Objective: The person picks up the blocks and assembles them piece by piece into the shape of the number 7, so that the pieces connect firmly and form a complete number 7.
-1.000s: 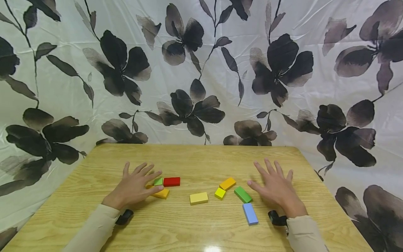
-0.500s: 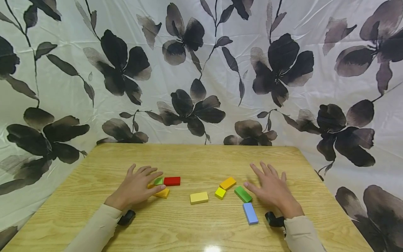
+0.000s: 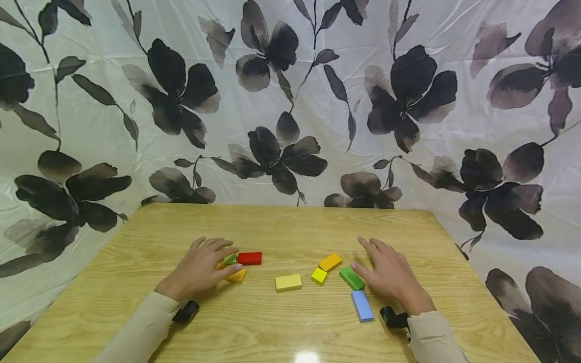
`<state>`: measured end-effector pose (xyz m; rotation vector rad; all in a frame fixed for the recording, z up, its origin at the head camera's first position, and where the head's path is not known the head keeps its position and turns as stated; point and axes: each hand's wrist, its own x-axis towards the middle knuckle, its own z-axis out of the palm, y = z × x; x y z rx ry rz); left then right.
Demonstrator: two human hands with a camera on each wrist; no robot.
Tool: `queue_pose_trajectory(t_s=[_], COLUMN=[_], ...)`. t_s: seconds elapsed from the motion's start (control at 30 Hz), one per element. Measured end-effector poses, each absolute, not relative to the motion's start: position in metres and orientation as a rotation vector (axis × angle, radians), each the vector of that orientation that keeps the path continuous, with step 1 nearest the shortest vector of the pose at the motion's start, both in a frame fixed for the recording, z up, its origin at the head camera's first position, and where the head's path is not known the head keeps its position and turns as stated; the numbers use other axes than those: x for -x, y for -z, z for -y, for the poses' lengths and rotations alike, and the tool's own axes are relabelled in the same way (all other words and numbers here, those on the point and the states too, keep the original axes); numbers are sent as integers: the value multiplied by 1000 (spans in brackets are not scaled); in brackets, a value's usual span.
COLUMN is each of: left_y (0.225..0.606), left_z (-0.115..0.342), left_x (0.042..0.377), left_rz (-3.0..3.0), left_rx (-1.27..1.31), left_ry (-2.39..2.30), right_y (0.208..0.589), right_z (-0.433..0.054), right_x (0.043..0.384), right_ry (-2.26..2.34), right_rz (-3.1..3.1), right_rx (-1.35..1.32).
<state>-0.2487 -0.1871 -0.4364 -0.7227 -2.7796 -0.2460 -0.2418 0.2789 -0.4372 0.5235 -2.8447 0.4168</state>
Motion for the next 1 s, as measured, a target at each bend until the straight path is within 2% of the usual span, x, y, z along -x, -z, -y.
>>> queue_pose_trajectory(t_s=[0.63,1.0], left_y=[436,436], left_z=[177,169], left_x=[247,243], left_rz=[2677,2665], left_rx=[829,888], left_ry=[296,354], right_y=[444,448], right_z=[-268,-265], right_x=[241,240], right_ry=[-974,-1092], right_rz=[2815,2834], right_rx=[-623,-566])
